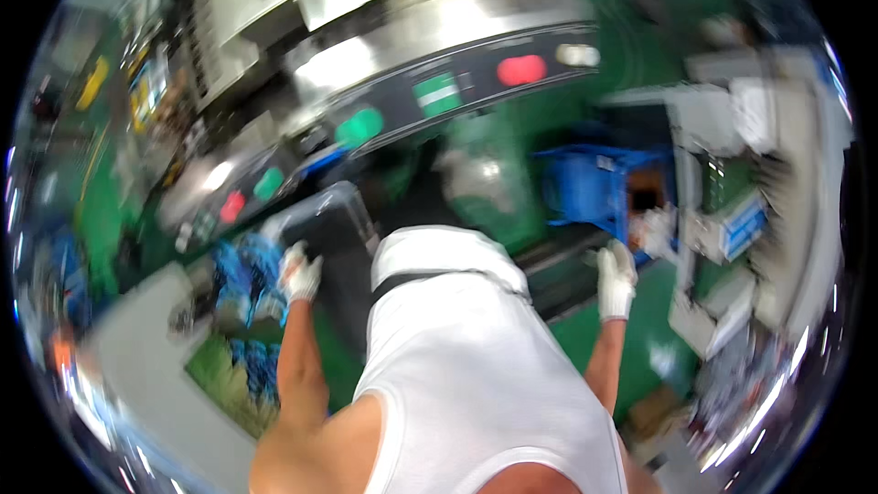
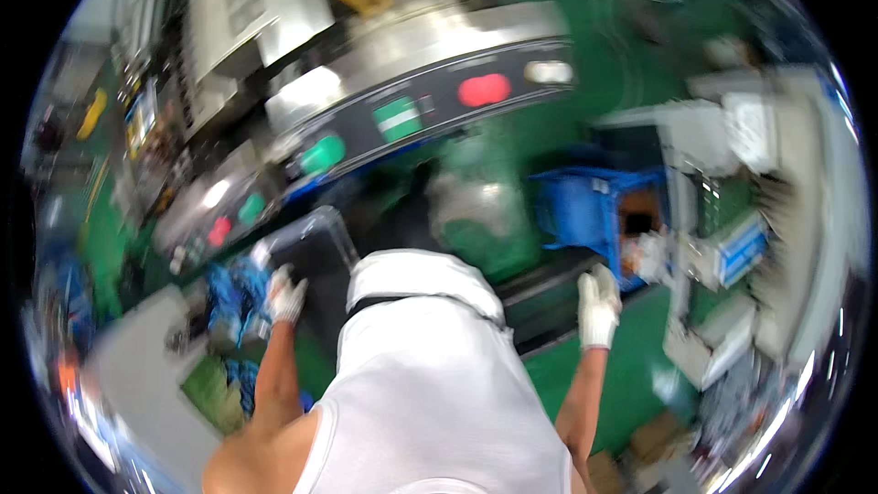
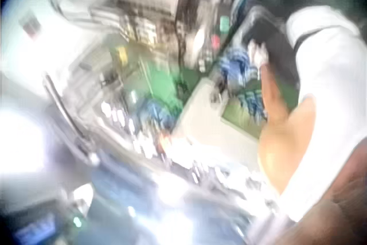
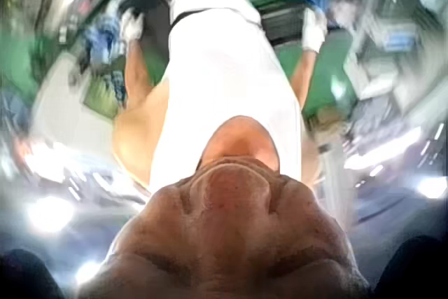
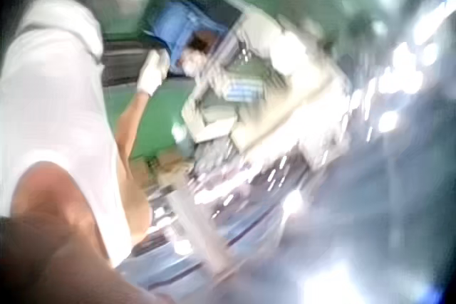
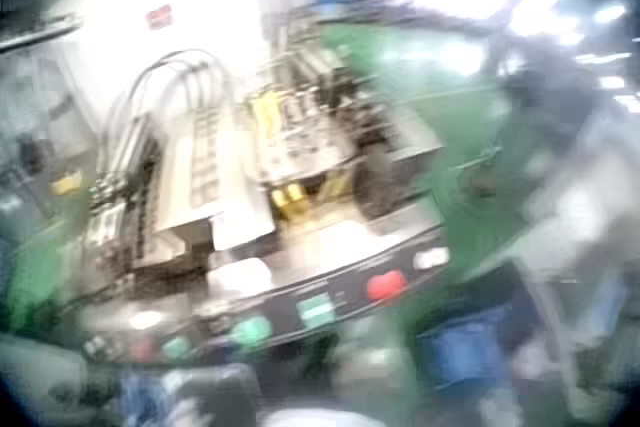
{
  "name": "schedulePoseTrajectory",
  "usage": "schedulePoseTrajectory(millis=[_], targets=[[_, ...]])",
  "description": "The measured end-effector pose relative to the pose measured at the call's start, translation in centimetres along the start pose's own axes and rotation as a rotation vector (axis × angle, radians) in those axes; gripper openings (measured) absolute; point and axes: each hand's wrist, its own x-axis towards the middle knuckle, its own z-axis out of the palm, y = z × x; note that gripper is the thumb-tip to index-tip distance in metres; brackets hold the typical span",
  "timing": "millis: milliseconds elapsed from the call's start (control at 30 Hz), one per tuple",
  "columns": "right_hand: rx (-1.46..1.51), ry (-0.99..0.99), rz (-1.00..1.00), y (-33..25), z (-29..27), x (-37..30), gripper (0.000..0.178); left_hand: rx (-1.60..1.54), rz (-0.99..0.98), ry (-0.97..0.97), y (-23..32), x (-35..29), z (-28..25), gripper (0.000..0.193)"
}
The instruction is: The person picks up shoes from a conveyor belt, places them into a lasting machine to shape them, and then places the finished shoes back onto the belt.
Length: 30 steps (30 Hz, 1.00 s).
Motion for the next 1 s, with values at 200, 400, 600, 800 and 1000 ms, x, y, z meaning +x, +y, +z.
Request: schedulePoseTrajectory(millis=[200,400,600,800,1000], targets=[[0.002,0.364,-0.086,-6.6,-4.9,6.6,0.044,-0.112,0.072,0.183,3.6,0.7,2.8,0.035],[0.143,1.059,-0.299,-3.3,-20.2,17.0,0.043,-0.273,0.1,-0.076,15.2,0.9,3.6,0.042],[-0.23,0.996,0.248,15.6,-40.1,33.8,0.036,-0.182,-0.137,-0.169,27.9,-6.1,3.3,0.057],[-1.008,0.717,0.145,27.4,-52.7,47.5,0.029,-0.151,0.028,-0.221,36.6,-13.3,5.4,0.044],[-0.678,0.569,0.008,25.5,-44.7,48.6,0.028,-0.078,-0.081,-0.023,40.1,-16.1,4.3,0.041]])
